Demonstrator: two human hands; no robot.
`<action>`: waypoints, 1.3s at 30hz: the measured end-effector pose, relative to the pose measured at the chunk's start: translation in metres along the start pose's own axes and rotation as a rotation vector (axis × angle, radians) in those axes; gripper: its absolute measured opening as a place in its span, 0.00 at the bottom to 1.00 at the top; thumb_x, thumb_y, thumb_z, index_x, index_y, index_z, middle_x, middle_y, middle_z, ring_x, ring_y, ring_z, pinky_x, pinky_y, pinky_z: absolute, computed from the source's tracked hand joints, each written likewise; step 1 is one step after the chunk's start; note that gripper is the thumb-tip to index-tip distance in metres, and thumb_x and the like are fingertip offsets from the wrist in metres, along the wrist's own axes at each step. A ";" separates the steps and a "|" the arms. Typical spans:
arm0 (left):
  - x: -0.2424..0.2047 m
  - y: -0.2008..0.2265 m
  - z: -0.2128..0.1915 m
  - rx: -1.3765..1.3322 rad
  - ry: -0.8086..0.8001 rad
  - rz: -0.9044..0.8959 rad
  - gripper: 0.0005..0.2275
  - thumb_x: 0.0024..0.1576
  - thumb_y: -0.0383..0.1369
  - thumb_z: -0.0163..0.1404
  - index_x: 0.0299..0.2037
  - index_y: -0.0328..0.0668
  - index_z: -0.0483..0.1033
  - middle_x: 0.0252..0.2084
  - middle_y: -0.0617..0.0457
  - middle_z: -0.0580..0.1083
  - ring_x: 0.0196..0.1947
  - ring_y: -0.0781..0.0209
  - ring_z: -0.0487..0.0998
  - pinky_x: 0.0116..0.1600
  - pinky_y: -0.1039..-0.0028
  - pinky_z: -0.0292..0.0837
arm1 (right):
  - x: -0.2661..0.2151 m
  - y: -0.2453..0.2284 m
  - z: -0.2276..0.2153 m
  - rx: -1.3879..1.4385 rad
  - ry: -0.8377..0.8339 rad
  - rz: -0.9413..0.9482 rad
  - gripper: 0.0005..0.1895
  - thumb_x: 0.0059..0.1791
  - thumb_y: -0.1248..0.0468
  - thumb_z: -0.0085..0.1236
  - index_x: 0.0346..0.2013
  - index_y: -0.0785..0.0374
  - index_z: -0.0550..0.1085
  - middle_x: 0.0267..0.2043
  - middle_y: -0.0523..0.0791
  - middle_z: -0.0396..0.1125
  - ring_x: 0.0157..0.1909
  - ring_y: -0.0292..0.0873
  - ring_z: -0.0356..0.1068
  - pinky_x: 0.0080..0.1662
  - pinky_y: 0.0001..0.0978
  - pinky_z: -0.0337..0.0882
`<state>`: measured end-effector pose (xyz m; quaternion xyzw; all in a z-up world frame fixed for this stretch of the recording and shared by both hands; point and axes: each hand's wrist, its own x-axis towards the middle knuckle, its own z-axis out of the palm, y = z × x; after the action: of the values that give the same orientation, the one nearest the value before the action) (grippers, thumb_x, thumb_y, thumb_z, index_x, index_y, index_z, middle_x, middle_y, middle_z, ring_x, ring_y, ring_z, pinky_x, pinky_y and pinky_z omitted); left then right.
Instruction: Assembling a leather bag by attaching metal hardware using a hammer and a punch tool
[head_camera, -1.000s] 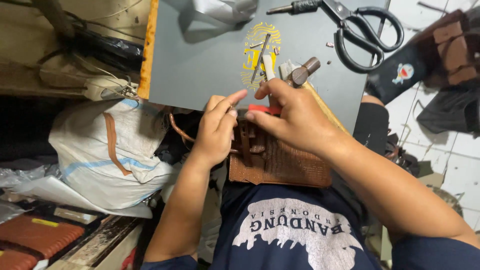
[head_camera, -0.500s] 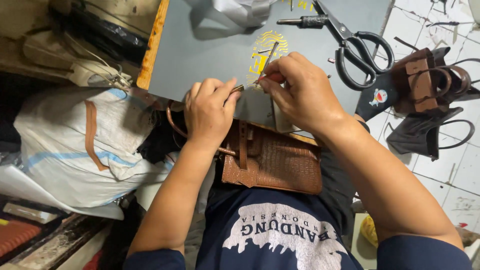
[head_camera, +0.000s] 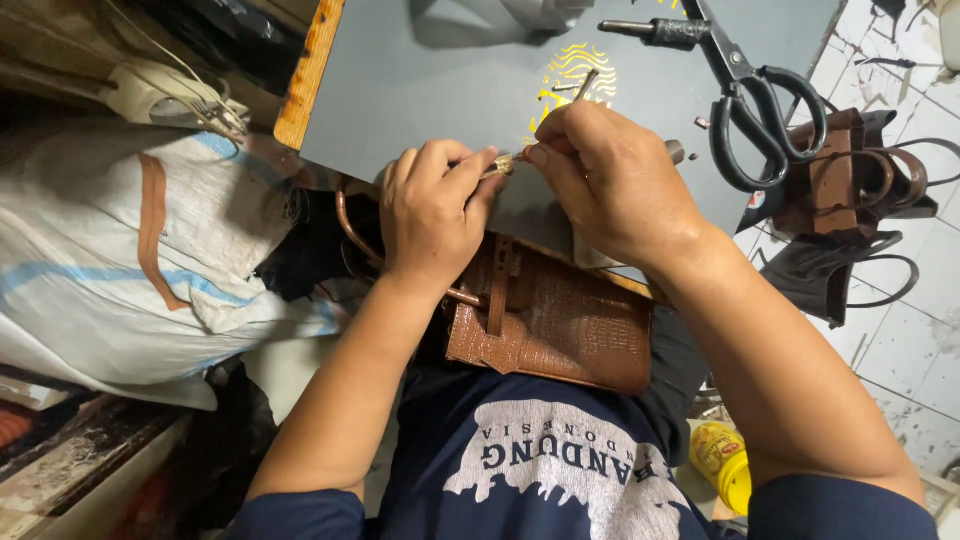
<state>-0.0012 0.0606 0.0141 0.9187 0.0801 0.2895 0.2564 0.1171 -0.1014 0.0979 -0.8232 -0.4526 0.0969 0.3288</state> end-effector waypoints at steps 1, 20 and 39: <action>0.000 0.000 0.000 0.002 0.000 0.006 0.10 0.64 0.43 0.53 0.46 0.51 0.83 0.40 0.55 0.73 0.35 0.48 0.71 0.40 0.56 0.63 | 0.001 0.000 0.000 -0.003 -0.005 -0.011 0.07 0.57 0.68 0.57 0.43 0.68 0.69 0.38 0.50 0.70 0.38 0.52 0.69 0.42 0.41 0.66; 0.001 0.000 -0.001 -0.009 0.003 0.006 0.14 0.66 0.46 0.47 0.47 0.52 0.82 0.41 0.56 0.73 0.35 0.49 0.71 0.40 0.57 0.63 | 0.011 -0.003 -0.003 -0.096 -0.120 -0.136 0.05 0.58 0.69 0.55 0.44 0.68 0.69 0.37 0.52 0.66 0.36 0.56 0.64 0.40 0.45 0.65; 0.008 0.002 -0.014 -0.047 -0.092 -0.001 0.09 0.66 0.42 0.48 0.49 0.53 0.78 0.42 0.55 0.72 0.37 0.47 0.71 0.42 0.56 0.64 | 0.030 -0.010 0.000 -0.358 -0.298 -0.110 0.09 0.58 0.64 0.50 0.36 0.65 0.64 0.32 0.54 0.65 0.31 0.66 0.65 0.32 0.58 0.64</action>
<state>-0.0025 0.0668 0.0288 0.9247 0.0620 0.2487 0.2814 0.1270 -0.0730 0.1082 -0.8191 -0.5502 0.1175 0.1123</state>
